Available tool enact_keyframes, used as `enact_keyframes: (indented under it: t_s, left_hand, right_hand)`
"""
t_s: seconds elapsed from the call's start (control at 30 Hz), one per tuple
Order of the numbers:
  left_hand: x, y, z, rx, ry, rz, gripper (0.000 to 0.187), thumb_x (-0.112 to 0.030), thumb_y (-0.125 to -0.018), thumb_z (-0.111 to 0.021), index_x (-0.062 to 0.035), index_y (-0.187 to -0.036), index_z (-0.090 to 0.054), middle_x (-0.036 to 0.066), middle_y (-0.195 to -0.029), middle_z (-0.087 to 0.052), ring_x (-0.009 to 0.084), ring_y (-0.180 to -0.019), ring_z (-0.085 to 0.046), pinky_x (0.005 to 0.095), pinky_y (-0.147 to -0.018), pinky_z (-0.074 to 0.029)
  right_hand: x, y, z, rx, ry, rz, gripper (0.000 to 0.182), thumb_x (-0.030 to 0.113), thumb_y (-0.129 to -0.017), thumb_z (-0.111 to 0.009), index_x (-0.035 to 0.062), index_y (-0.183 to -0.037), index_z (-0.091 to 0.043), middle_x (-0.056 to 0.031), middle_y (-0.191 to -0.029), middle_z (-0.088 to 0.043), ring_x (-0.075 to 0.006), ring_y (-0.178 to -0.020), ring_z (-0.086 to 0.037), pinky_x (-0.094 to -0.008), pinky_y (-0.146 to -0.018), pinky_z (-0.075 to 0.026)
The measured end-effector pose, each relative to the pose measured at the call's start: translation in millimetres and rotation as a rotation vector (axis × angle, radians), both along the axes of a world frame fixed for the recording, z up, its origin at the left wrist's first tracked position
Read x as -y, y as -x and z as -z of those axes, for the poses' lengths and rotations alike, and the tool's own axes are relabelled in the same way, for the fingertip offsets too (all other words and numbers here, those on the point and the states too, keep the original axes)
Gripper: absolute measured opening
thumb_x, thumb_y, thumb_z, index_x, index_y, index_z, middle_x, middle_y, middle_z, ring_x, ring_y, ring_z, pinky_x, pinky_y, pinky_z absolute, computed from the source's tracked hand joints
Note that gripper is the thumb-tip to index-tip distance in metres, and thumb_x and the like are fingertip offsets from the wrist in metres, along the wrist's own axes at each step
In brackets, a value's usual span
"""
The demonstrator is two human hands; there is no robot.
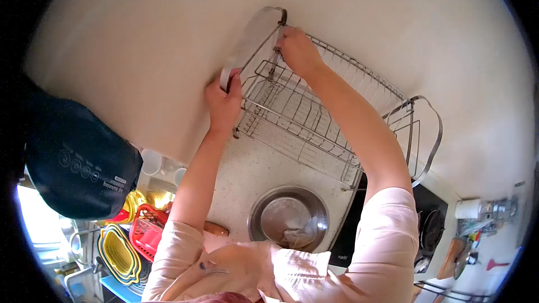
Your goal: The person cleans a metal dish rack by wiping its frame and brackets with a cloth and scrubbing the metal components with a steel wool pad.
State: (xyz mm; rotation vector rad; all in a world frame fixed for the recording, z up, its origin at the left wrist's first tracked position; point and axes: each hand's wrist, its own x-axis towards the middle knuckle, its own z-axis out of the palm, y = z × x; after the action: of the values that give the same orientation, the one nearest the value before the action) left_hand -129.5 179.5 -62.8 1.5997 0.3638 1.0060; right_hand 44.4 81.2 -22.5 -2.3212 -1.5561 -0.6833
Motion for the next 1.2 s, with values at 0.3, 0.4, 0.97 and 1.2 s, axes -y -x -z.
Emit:
enact_keyframes:
  t_s: [0.3, 0.4, 0.97, 1.2]
  left_hand:
    - [-3.9, -4.0, 8.1, -0.040, 0.036, 0.049, 0.018, -0.007, -0.081, -0.051, 0.0045, -0.090, -0.061, 0.001, -0.053, -0.047, 0.0073, -0.047, -0.042, 0.0253, -0.045, -0.035]
    - [-1.1, 1.0, -0.9, -0.042, 0.001, 0.065, 0.018, -0.006, -0.082, -0.051, 0.0050, -0.091, -0.061, 0.001, -0.054, -0.047, 0.0067, -0.047, -0.042, 0.0252, -0.045, -0.035]
    - [-3.2, -2.2, 5.2, -0.047, -0.017, 0.020, 0.015, -0.008, -0.081, -0.053, 0.0040, -0.084, -0.062, 0.002, -0.050, -0.047, 0.0069, -0.047, -0.040, 0.0261, -0.044, -0.034]
    - [-4.2, -4.9, 10.6, -0.018, -0.007, 0.039, 0.013, -0.003, -0.082, -0.051, 0.0029, -0.089, -0.060, -0.004, -0.055, -0.046, 0.0029, -0.045, -0.038, 0.0210, -0.041, -0.030]
  right_hand:
    - [1.1, 31.5, 25.3, -0.427, -0.005, -0.047, 0.009, 0.007, -0.068, -0.061, 0.0050, -0.077, -0.063, -0.0145, -0.084, -0.058, -0.0309, -0.084, -0.055, -0.0385, -0.074, -0.045]
    - [-1.4, 28.4, 6.8, -0.383, 0.080, -0.007, 0.009, 0.007, -0.068, -0.061, 0.0052, -0.077, -0.063, -0.0146, -0.084, -0.057, -0.0316, -0.084, -0.055, -0.0379, -0.075, -0.045]
    - [19.4, 17.5, -4.2, -0.533, 0.298, -0.159, 0.013, 0.011, -0.068, -0.062, 0.0066, -0.080, -0.067, -0.0154, -0.081, -0.060, -0.0317, -0.079, -0.057, -0.0368, -0.072, -0.046]
    - [-14.5, 27.5, 11.0, -0.519, 0.128, -0.231, 0.013, 0.007, -0.068, -0.063, 0.0074, -0.080, -0.067, -0.0131, -0.078, -0.060, -0.0304, -0.081, -0.058, -0.0365, -0.073, -0.047]
